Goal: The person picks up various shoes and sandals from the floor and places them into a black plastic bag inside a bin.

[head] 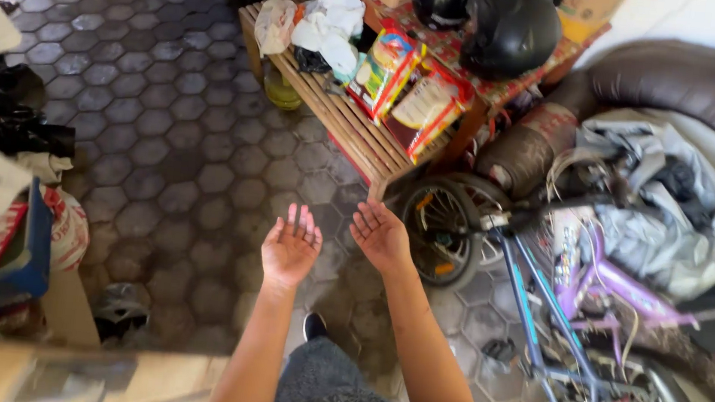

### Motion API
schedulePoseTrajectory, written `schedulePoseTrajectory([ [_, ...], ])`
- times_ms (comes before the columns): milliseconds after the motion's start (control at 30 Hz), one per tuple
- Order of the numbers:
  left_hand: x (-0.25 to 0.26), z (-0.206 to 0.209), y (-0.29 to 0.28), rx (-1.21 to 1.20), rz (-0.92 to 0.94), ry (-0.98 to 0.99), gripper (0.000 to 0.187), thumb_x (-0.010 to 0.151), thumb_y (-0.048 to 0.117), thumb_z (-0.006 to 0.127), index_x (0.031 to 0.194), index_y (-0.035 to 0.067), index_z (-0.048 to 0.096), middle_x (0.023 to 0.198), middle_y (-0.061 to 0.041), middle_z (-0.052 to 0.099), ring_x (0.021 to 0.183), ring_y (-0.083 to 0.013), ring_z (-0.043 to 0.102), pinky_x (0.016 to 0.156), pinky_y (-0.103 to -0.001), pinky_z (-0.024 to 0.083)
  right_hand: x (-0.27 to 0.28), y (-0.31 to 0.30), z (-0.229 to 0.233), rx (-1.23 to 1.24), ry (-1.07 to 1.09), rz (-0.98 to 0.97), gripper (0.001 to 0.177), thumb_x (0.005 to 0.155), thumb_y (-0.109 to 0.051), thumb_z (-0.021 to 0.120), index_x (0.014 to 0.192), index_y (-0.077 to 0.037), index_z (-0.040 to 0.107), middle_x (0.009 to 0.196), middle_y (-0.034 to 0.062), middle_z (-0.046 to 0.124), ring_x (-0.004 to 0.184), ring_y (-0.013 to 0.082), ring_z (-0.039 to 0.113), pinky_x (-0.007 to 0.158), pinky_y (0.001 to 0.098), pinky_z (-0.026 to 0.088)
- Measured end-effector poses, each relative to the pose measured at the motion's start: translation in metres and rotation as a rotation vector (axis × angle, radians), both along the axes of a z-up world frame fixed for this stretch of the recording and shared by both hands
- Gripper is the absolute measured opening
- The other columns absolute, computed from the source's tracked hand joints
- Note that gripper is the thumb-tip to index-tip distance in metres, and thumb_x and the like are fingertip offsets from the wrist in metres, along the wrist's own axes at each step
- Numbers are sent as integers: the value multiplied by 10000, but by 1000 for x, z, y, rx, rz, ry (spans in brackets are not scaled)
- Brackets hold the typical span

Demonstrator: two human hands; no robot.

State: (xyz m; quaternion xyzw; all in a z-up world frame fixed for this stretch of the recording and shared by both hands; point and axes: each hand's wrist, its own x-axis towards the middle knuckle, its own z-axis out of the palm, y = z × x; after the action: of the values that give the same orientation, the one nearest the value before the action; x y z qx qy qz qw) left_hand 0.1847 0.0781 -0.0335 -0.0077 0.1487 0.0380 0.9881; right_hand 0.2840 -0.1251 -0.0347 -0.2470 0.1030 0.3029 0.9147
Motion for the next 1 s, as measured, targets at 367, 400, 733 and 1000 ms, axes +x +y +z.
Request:
schedulePoseTrajectory([
  [367,175,13,163,-36,168,-67,328,1022,331,540,1293,181,650,1297,-10,669,1163,-179,621,1025,-405,452,204,173,28,-56,-36,123,275,1006,-295,576,1194,-126,686,1105,30,746,997,218,702,953,434,530],
  [400,185,15,171,-47,182,-78,320,1034,324,536,1295,178,650,1300,-10,670,1169,-180,622,1030,-403,452,217,181,24,-47,-49,140,258,1017,-273,580,1206,-129,683,1116,30,744,999,216,701,964,436,531],
  [733,297,-14,281,-72,334,42,309,1048,339,500,1249,173,666,1284,-15,677,1142,-171,625,996,-393,458,369,313,-16,-35,19,301,288,1014,-320,567,1219,-148,674,1146,20,737,1025,211,688,968,434,519],
  [1000,468,-12,376,-17,362,10,321,1037,329,506,1265,173,669,1288,-20,666,1152,-176,614,999,-395,464,547,422,-33,43,32,400,318,1014,-306,567,1274,-156,674,1190,13,725,1064,208,673,983,439,521],
])
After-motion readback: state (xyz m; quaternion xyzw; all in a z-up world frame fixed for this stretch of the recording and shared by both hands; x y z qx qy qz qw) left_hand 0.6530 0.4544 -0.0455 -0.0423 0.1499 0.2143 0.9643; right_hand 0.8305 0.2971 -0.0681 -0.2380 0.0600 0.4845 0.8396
